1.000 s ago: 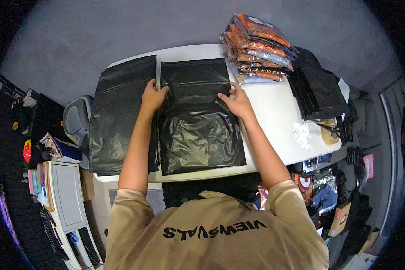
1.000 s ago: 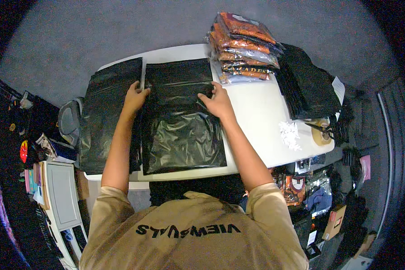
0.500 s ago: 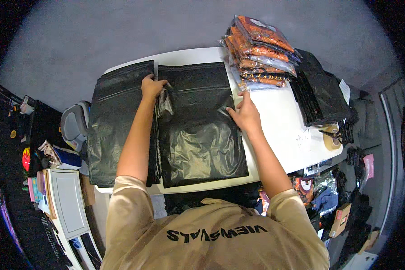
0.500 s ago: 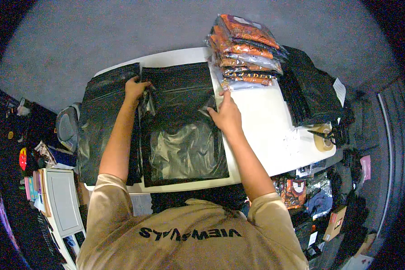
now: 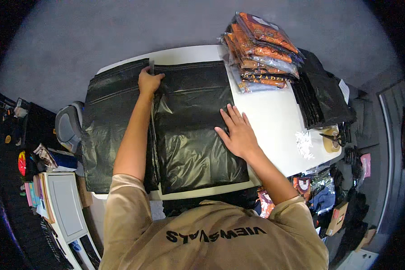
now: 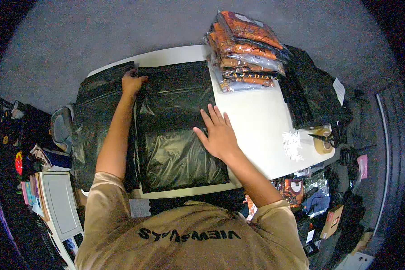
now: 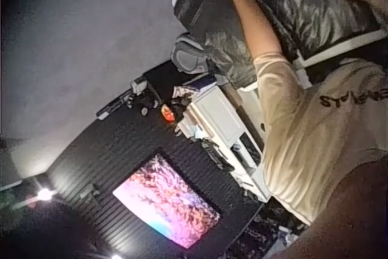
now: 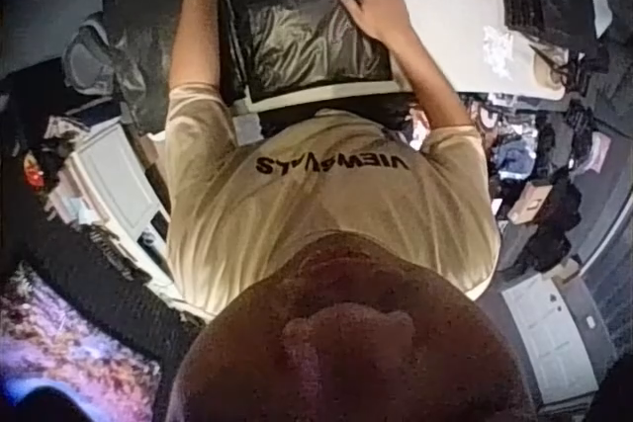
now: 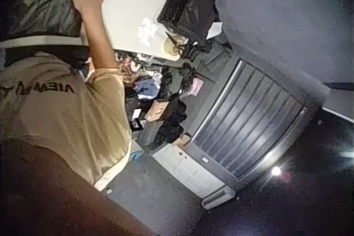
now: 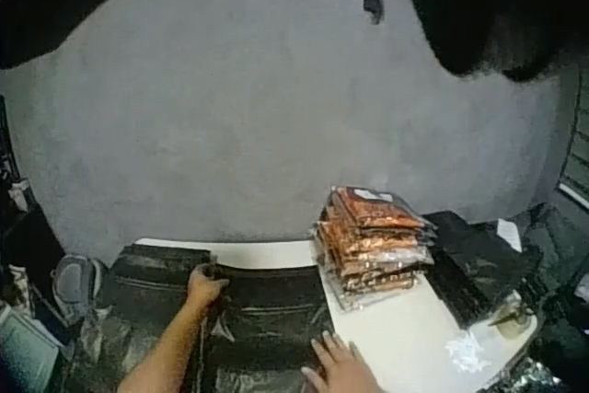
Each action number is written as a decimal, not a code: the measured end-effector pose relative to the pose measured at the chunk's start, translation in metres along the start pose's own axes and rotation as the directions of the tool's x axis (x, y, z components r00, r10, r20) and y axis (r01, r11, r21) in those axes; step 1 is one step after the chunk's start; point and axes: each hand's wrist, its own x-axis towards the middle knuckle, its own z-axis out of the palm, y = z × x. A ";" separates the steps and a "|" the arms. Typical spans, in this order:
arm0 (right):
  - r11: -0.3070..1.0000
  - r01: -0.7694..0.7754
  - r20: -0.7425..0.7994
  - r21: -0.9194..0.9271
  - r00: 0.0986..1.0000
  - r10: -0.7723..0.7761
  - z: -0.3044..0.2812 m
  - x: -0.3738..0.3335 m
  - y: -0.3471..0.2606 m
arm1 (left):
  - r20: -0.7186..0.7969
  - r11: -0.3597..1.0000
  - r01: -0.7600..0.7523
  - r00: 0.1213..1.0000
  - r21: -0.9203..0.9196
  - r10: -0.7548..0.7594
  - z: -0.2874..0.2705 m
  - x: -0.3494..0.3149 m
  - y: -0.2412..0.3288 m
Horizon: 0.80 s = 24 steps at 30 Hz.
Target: The person is packaging a shirt into a black plastic mailer and sealing it with tape.
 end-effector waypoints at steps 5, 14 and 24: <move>1.000 -0.007 0.010 0.002 1.000 0.007 -0.004 0.007 -0.003 | 0.018 0.982 0.037 0.999 -0.183 -0.034 0.006 0.031 -0.022; 0.992 0.029 -0.102 0.125 0.995 -0.017 -0.014 0.007 0.016 | 0.219 0.936 0.043 0.975 -0.350 0.037 -0.021 0.003 0.025; 0.890 0.380 -0.480 0.251 0.847 -0.226 -0.090 0.087 -0.002 | 0.169 0.825 -0.224 0.919 -0.519 0.357 -0.125 -0.083 0.027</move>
